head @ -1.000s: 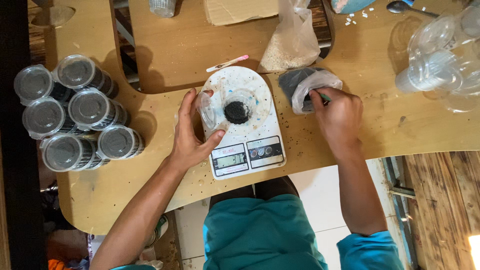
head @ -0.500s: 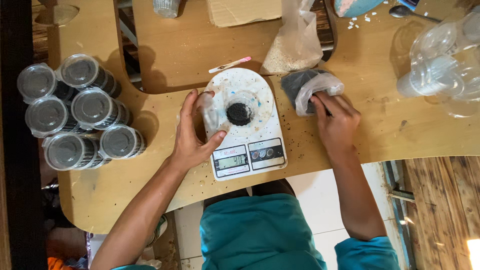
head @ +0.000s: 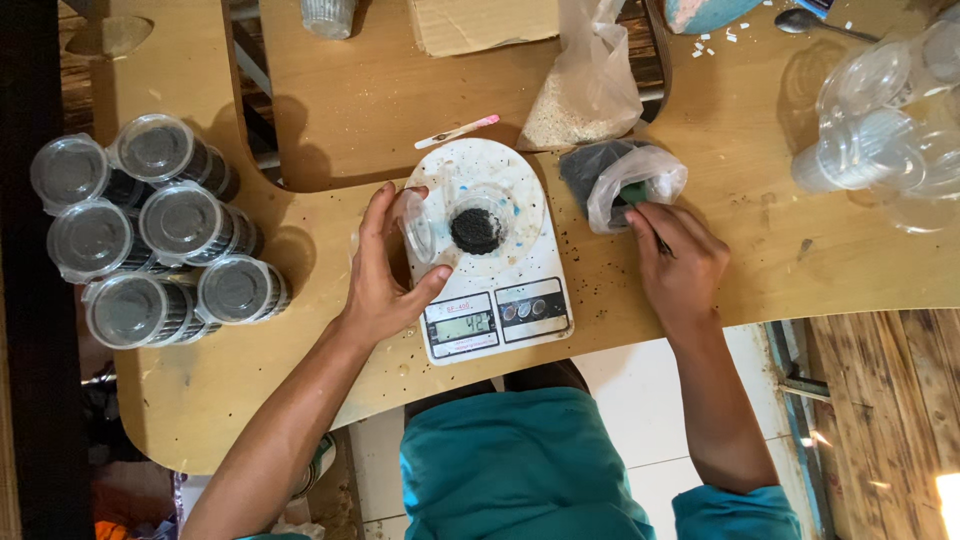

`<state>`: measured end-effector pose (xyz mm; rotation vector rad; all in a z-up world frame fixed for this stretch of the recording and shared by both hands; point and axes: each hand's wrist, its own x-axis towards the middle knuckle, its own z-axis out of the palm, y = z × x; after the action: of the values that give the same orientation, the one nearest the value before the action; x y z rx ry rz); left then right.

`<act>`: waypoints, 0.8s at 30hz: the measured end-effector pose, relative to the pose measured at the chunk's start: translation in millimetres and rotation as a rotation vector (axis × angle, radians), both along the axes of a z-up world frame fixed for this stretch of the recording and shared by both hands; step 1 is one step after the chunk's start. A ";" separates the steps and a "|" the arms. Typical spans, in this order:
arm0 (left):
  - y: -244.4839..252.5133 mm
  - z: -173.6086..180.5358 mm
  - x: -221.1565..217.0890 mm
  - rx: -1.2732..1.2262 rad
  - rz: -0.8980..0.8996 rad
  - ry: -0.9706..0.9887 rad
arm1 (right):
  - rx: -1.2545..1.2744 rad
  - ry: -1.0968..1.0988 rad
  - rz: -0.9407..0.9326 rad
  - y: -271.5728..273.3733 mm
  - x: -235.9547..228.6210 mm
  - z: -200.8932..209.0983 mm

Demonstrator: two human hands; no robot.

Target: The person uses a green spoon to scoop a dark granular substance from a plastic bag onto a digital scale, checking the weight and adding small amounts until the desired measurement is reached.

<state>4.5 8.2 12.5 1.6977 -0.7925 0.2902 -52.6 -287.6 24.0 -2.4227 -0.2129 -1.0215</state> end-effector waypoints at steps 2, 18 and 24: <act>-0.8 0.4 0.5 -0.006 0.003 0.002 | -0.002 -0.033 0.003 -3.0 -1.2 -2.8; 1.8 -2.7 -0.6 0.010 0.014 0.019 | 0.044 -0.089 0.089 -8.3 -33.1 4.0; 2.7 -3.6 -1.2 0.014 0.021 0.011 | 0.062 -0.108 0.148 8.3 -39.5 21.0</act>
<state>3.3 11.0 8.8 1.7207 -0.7702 0.2898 -92.1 -279.3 45.0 -2.2622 -0.3859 -1.0758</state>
